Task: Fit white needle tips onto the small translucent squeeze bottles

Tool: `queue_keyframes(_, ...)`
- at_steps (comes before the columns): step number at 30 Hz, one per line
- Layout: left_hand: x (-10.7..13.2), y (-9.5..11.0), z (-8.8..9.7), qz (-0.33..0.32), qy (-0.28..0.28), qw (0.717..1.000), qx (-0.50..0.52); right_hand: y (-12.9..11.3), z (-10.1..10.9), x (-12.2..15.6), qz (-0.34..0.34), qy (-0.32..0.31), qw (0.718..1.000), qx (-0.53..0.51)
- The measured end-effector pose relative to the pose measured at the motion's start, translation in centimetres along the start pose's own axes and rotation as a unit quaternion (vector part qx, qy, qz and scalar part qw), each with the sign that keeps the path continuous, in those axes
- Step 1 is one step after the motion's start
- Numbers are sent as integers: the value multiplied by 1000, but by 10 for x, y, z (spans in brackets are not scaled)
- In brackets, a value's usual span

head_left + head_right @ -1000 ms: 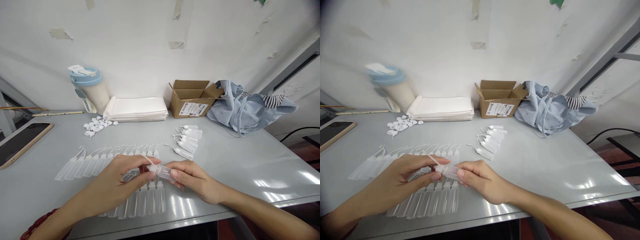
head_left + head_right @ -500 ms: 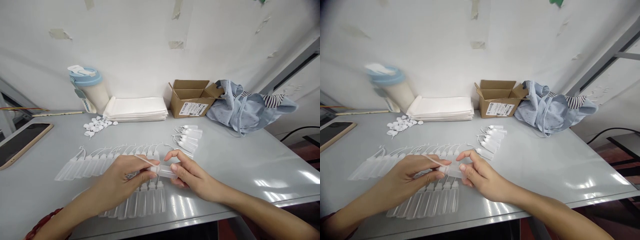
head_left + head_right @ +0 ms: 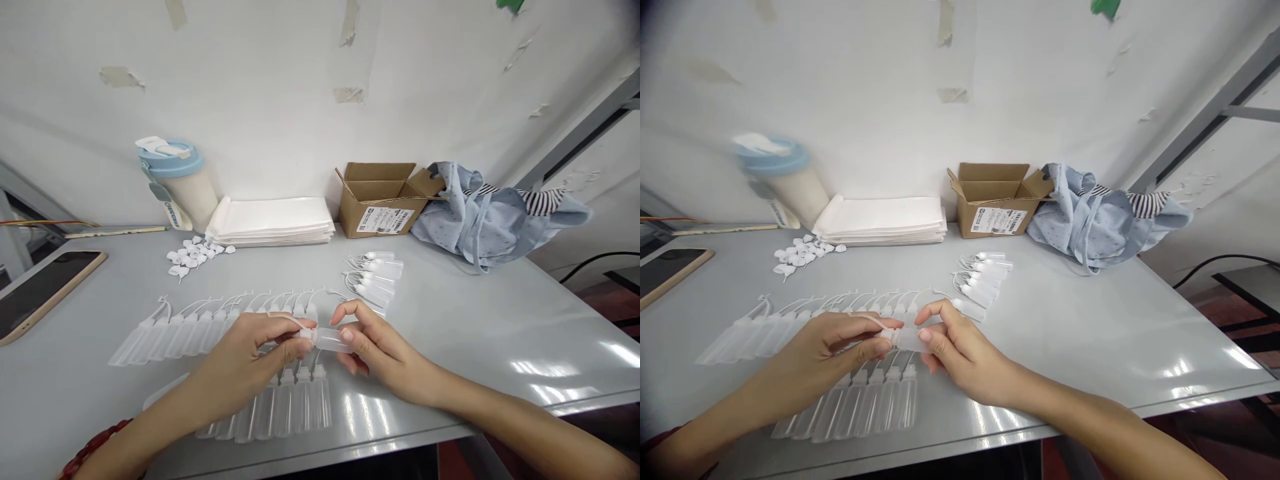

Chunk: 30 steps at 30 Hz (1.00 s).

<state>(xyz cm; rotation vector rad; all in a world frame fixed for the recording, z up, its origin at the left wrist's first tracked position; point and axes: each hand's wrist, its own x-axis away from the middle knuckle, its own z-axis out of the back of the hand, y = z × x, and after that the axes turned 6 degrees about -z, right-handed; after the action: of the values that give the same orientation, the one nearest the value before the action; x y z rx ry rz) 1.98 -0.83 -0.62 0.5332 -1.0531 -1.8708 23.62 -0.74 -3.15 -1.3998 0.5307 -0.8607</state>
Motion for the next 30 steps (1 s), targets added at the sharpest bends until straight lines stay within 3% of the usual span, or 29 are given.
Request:
queue_keyframes(6,3,-1,4,2,-37,999,19,3,0,1,85,33,985,145)
queue_keyframes(11,2,4,3,15,-27,999,22,7,3,0,120,56,967,219)
queue_keyframes(14,2,0,-1,2,-15,1000,2,6,3,0,93,35,980,173)
queue_keyframes(19,2,-9,-10,-98,19,991,-83,4,3,-1,-8,5,1000,12)
queue_keyframes(22,3,-9,-11,-85,12,993,-79,3,2,-2,-26,-2,999,-43)
queue_keyframes(24,3,-6,-10,-50,7,997,-60,3,3,-3,-3,3,999,-38)
queue_keyframes(27,3,-2,-8,-12,15,1000,-18,1,5,-3,77,40,995,53)
queue_keyframes(30,3,2,-6,26,30,999,29,2,8,-2,169,96,965,176)
